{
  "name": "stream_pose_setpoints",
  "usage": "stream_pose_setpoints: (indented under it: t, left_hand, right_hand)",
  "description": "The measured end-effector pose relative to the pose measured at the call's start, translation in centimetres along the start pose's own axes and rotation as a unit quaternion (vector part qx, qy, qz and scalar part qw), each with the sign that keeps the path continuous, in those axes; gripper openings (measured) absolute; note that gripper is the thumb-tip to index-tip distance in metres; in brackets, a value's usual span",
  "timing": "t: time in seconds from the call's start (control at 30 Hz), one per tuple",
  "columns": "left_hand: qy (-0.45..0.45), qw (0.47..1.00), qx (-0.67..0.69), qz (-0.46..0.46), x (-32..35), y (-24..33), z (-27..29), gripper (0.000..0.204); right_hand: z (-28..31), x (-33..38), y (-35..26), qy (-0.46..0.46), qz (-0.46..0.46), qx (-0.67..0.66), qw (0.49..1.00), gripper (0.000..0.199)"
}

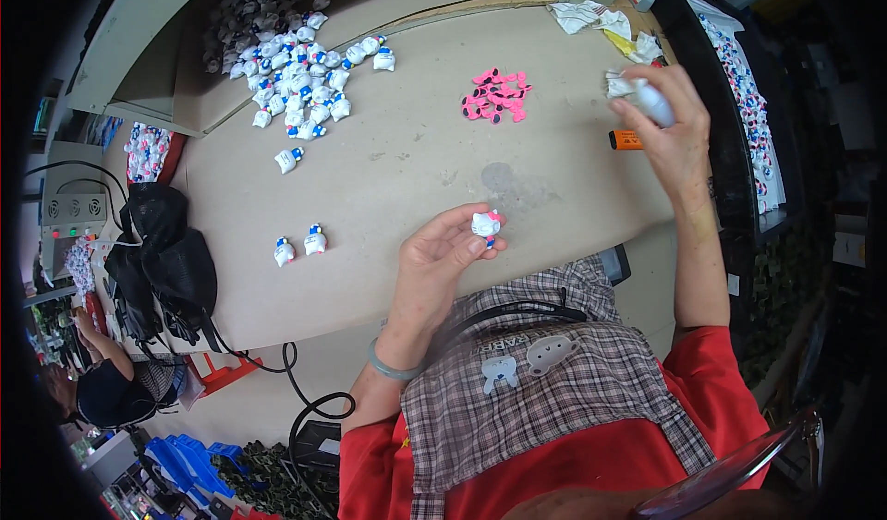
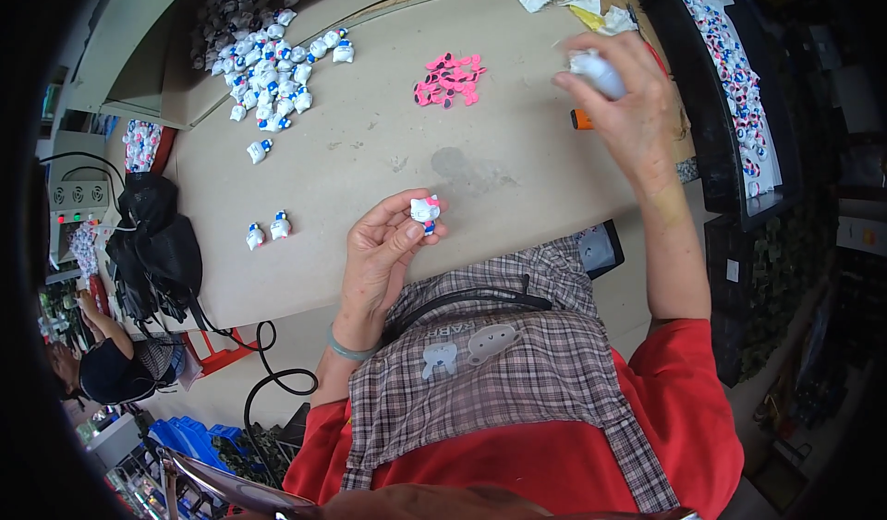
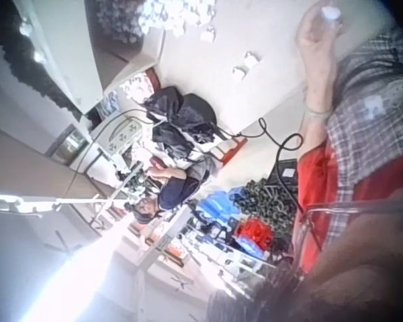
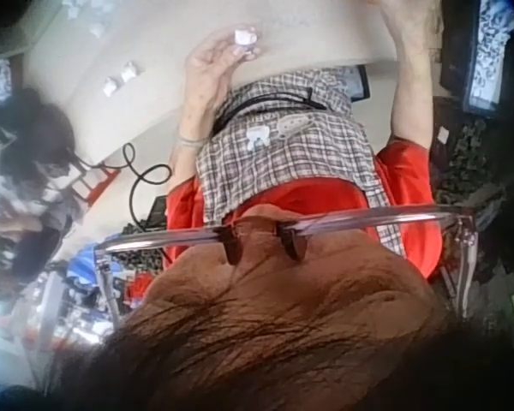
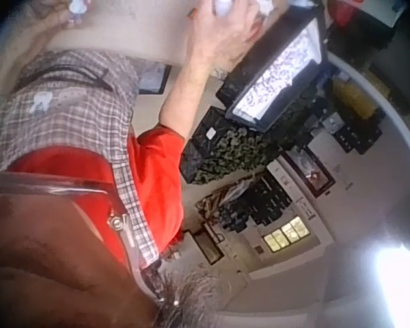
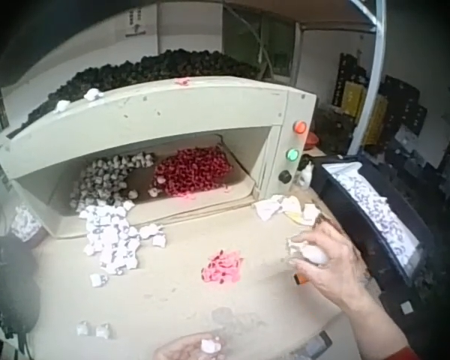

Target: The person assembles small Hello Kitty themed plastic toys by gluing plastic toy parts together with a glue bottle at a workbench.

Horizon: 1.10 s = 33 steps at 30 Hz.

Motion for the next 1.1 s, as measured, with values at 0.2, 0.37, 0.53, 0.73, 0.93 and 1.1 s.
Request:
stream_pose_setpoints:
  t: [0.2, 0.37, 0.53, 0.73, 0.93, 1.1]
  left_hand:
    - [-0.005, 1.000, 0.000, 0.002, 0.2, -0.1, -0.1, 0.036]
    - [-0.027, 1.000, -0.009, -0.008, 0.3, -0.2, -0.2, 0.036]
    - [-0.032, 0.999, -0.014, -0.008, 0.3, -0.1, 0.0, 0.037]
    - [-0.039, 0.999, -0.011, -0.013, 0.4, -0.2, 0.1, 0.038]
    - [-0.007, 0.999, 0.023, -0.026, 0.5, 0.3, 0.1, 0.037]
    - [0.017, 0.996, 0.086, -0.030, 0.3, 0.1, 0.7, 0.036]
  right_hand:
    - [-8.1, 1.4, -2.4, -0.144, 0.126, -0.046, 0.980, 0.021]
    - [-10.8, 0.2, -2.7, -0.169, 0.146, -0.002, 0.975, 0.028]
    - [-11.0, 0.3, -2.8, -0.201, 0.160, 0.050, 0.965, 0.025]
    - [-10.5, 1.0, -3.7, -0.243, 0.201, 0.076, 0.946, 0.017]
    - [-8.9, 2.8, -3.9, -0.206, 0.160, -0.052, 0.964, 0.016]
    - [-9.5, 5.7, -3.6, -0.348, -0.034, -0.189, 0.918, 0.011]
Point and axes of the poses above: each hand's wrist, its own x-axis away from the middle knuckle, its own z-axis out of the back of the hand, y = z × x, the point moved 5 cm from there along -x, towards the middle knuckle, and after that the axes turned 15 degrees about -z, right-handed, at the moved point
